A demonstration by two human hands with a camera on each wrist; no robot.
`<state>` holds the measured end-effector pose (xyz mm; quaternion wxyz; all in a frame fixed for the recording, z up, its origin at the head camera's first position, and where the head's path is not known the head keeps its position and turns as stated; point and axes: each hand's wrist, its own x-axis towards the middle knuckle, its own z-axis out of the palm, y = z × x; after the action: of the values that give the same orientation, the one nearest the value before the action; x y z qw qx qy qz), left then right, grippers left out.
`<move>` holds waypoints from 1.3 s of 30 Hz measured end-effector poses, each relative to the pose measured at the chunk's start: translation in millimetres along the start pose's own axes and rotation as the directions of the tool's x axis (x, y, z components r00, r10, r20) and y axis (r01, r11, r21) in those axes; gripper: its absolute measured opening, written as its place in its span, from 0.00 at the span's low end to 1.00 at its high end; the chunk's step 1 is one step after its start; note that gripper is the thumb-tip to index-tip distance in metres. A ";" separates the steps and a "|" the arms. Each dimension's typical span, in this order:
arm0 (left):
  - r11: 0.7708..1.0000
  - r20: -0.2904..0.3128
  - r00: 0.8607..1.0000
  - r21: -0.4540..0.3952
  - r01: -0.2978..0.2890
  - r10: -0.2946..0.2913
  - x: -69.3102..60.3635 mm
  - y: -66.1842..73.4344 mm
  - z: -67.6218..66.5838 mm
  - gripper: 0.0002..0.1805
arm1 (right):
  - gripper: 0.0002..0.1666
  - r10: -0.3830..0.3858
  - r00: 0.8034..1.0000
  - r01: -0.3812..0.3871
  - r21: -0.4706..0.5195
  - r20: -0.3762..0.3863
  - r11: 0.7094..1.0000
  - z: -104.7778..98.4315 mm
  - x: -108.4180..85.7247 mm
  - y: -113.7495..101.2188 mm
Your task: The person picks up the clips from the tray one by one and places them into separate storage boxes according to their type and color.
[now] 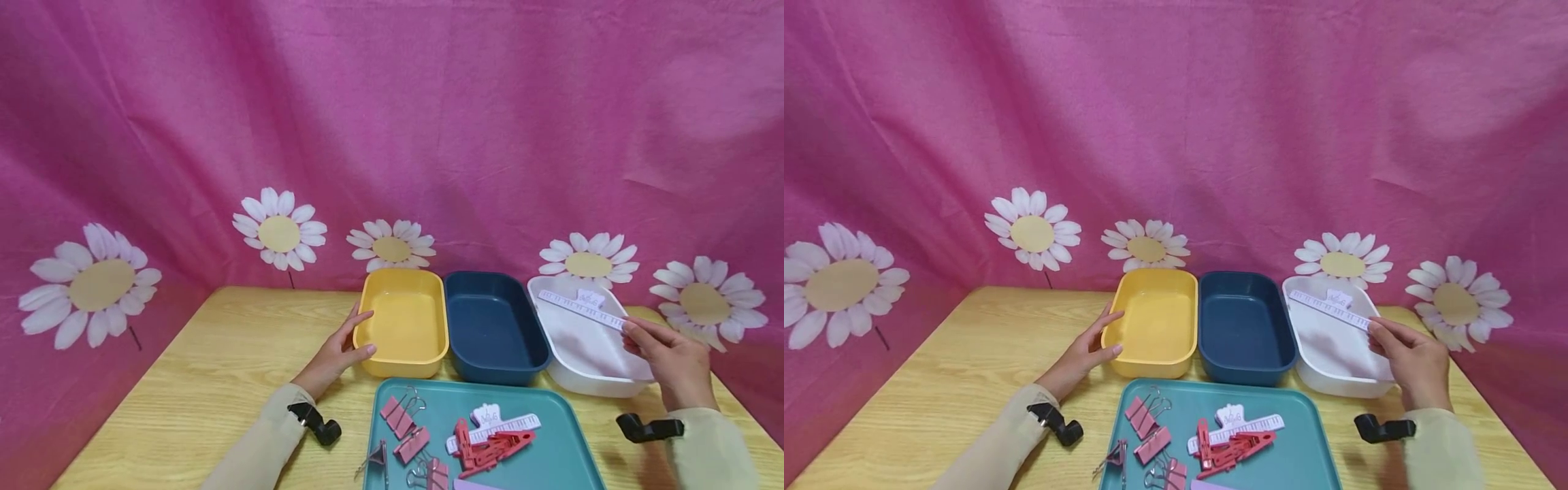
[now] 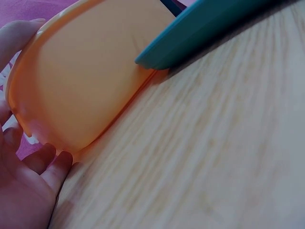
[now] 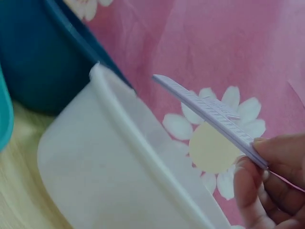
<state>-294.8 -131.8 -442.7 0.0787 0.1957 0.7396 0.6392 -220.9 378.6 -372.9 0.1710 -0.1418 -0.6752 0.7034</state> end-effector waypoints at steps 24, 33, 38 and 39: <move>1.000 -0.011 1.000 0.015 0.011 -0.011 0.9 -0.7 0.4 0.34 | 0.28 -0.095 0.988 0.029 -0.455 -0.123 0.890 -7.2 3.3 11.9; 0.999 -0.013 1.000 0.032 0.012 -0.012 -0.3 -2.4 0.6 0.34 | 0.39 -0.069 0.995 0.015 -0.547 -0.079 0.837 -6.0 1.5 11.2; 0.999 -0.019 1.000 0.040 0.020 -0.019 0.4 1.0 0.6 0.34 | 0.41 -0.068 0.996 0.019 -0.571 -0.065 0.820 -3.8 2.5 9.5; 0.999 -0.018 1.000 0.040 0.020 -0.019 0.6 1.6 0.7 0.33 | 0.39 -0.071 0.995 0.019 -0.569 -0.068 0.822 -3.6 2.3 9.4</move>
<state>-294.8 -130.8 -441.1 0.0746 0.1844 0.7547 0.6252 -221.9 382.6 -382.3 0.1667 -0.2004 -0.8488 0.4601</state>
